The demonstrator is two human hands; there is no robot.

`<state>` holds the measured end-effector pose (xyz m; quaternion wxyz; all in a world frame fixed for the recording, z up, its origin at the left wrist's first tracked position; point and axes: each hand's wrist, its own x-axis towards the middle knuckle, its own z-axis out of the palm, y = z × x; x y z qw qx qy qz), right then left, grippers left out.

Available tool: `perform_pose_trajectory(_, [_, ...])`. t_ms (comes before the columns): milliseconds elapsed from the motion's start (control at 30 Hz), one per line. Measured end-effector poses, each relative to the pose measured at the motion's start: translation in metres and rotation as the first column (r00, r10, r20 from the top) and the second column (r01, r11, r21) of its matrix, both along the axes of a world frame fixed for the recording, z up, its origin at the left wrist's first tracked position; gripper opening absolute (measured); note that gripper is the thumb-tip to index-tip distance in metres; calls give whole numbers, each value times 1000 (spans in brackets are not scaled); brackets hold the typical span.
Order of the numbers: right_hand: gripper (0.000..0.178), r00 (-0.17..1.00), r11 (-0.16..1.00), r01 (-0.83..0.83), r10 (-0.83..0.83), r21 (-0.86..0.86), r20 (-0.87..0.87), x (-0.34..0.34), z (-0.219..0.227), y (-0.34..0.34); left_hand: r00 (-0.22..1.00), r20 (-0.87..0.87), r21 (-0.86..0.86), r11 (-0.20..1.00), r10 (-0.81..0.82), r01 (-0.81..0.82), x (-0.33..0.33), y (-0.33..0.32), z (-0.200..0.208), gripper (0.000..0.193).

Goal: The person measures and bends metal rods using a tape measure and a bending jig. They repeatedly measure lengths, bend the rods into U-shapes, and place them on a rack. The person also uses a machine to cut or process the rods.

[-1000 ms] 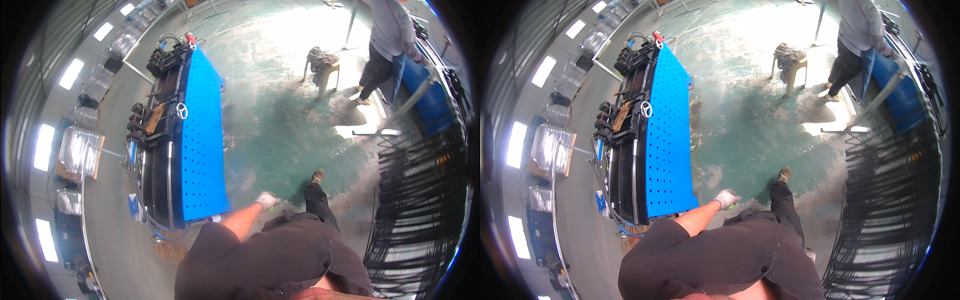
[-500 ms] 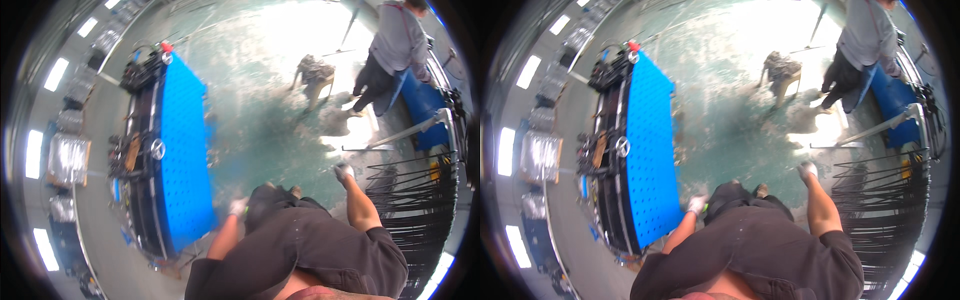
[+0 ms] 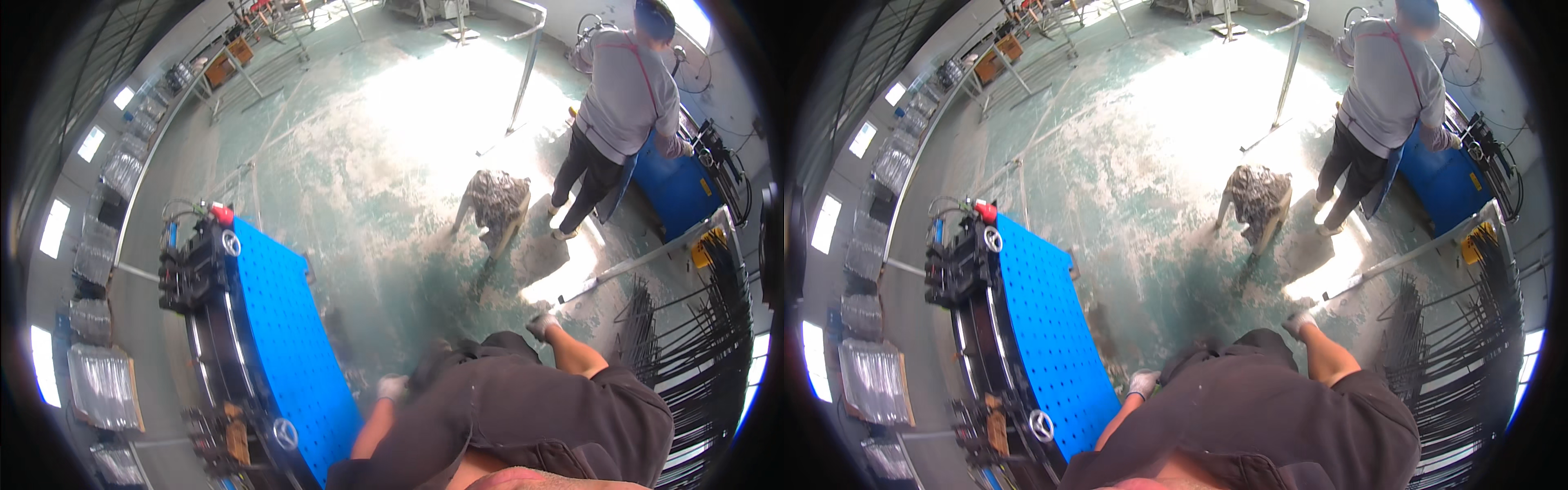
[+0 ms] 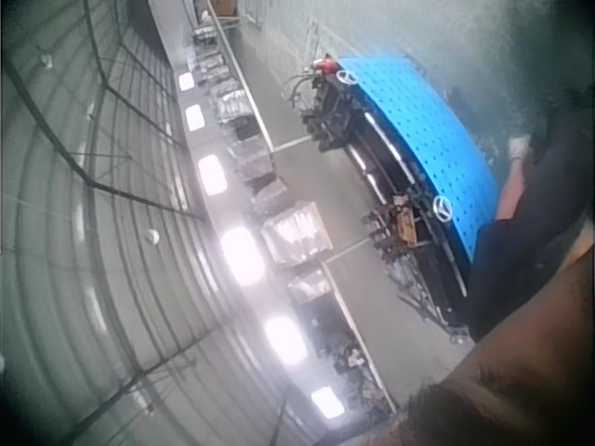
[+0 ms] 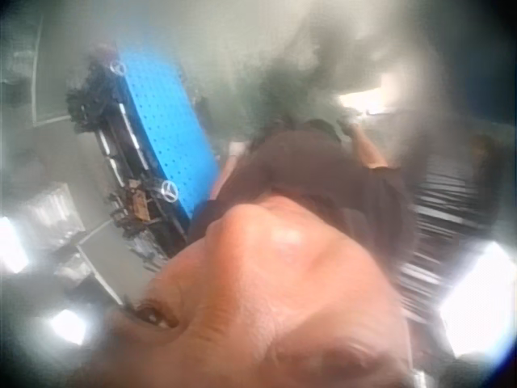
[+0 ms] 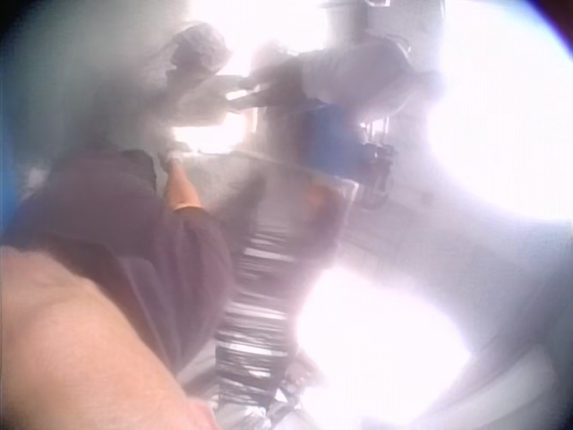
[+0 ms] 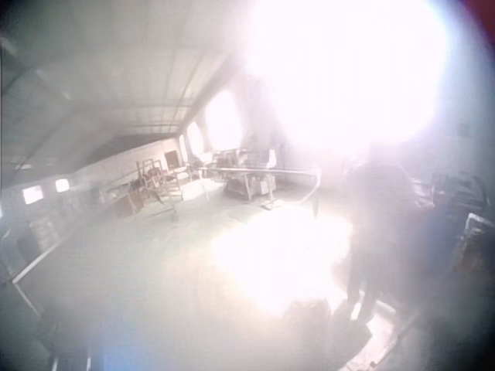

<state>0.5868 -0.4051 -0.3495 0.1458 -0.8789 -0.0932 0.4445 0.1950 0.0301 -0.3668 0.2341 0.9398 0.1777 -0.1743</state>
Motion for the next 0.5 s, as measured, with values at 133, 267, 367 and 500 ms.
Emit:
perform_pose_trajectory(133, [25,975,930,-220,202,-294,-92,-12,-90,-86,752,-402,-246,730,522,-638,128,53,72,39])
perform_pose_trajectory(267, [28,859,814,-484,369,-322,-356,21,-112,-14,925,-293,-177,937,241,-300,151,155,-8,38])
perform_pose_trajectory(367, [39,846,778,-510,377,-366,-378,78,-140,35,966,-249,-93,995,-63,41,218,189,-12,29])
perform_pose_trajectory(500, [43,978,961,33,-88,-275,-190,229,-106,186,953,-170,-1,968,-249,253,280,246,-9,23])
